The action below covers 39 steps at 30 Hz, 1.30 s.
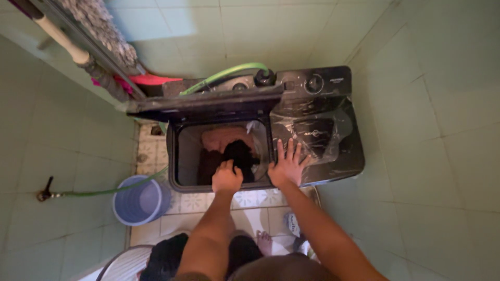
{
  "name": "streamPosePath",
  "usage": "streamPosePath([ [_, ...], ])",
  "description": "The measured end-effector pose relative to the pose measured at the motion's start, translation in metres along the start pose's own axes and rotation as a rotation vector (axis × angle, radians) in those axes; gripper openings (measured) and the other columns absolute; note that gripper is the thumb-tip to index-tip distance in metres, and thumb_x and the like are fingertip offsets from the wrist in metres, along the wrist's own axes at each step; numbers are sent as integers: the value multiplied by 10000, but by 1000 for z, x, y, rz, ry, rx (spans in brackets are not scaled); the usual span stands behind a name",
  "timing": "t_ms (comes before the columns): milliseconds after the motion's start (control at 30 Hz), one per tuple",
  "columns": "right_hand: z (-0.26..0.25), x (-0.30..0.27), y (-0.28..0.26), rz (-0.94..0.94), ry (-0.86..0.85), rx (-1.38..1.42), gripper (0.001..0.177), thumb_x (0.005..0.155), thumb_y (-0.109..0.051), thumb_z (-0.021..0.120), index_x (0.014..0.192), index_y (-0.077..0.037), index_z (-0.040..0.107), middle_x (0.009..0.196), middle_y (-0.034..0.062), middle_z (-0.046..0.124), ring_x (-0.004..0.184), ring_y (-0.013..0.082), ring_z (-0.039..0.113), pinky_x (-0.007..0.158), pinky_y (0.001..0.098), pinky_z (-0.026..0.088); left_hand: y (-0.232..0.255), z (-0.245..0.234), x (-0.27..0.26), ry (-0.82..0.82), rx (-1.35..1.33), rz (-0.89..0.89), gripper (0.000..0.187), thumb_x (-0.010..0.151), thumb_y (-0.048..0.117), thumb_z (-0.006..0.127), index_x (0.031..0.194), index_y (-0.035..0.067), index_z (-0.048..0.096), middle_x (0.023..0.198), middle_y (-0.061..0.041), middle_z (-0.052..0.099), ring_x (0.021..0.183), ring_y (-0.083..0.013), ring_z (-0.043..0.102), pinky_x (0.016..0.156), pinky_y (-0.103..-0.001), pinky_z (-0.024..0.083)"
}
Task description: Transferring laundry to the spin dryer tub of a twin-tub washing machine and starting the cycle.
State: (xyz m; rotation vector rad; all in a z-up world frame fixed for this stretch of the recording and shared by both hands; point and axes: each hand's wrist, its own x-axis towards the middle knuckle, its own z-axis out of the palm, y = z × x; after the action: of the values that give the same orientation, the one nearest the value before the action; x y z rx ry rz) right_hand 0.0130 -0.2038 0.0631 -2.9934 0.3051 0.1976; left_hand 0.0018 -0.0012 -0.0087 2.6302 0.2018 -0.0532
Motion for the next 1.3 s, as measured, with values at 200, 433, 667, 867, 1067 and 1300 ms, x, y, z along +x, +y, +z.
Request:
streamPosePath([
  [200, 3, -2, -2, -29, 47, 11, 917, 812, -407, 608, 1634, -287, 219, 1725, 102, 110, 1579, 394, 39, 1175, 743, -4, -5, 1, -1, 11, 9, -7, 393, 899, 315, 565, 1224, 114, 657, 1181, -133, 677, 1074, -371, 657, 876, -505, 568],
  [433, -2, -2, -1, -15, 18, 15, 893, 833, -423, 594, 1628, -289, 211, 1719, 98, 107, 1574, 392, 38, 1186, 728, 7, 1, -6, -2, -14, 12, -22, 392, 899, 318, 566, 1221, 113, 654, 1200, -135, 665, 1085, -371, 653, 880, -510, 562],
  [667, -8, -2, -2, -13, -12, -14, 902, 844, -428, 579, 1635, -290, 169, 1721, 84, 86, 1574, 379, 31, 1181, 728, 9, 2, -4, 1, -47, 49, -32, 398, 912, 332, 552, 1236, 123, 653, 1220, -130, 660, 1101, -365, 651, 902, -501, 559],
  [867, -11, -1, -2, -11, -41, -18, 904, 851, -428, 574, 1640, -294, 153, 1722, 80, 76, 1576, 374, 21, 1182, 728, 7, 1, -3, 1, -33, 53, -20, 408, 908, 336, 554, 1246, 131, 658, 1219, -117, 667, 1109, -356, 650, 904, -496, 557],
  [1067, -13, 0, -2, -14, -54, -24, 901, 859, -434, 574, 1640, -292, 149, 1723, 80, 61, 1574, 379, 23, 1183, 728, 8, 2, -3, 2, -13, 68, -1, 400, 912, 332, 553, 1239, 132, 665, 1204, -117, 676, 1101, -354, 652, 901, -496, 560],
  [1300, -9, -1, 0, -21, -44, -30, 880, 875, -436, 565, 1638, -289, 151, 1730, 80, 49, 1580, 382, 18, 1189, 726, 4, 6, -9, 0, -39, 73, -5, 391, 915, 329, 555, 1232, 129, 664, 1203, -113, 676, 1113, -352, 648, 900, -491, 563],
])
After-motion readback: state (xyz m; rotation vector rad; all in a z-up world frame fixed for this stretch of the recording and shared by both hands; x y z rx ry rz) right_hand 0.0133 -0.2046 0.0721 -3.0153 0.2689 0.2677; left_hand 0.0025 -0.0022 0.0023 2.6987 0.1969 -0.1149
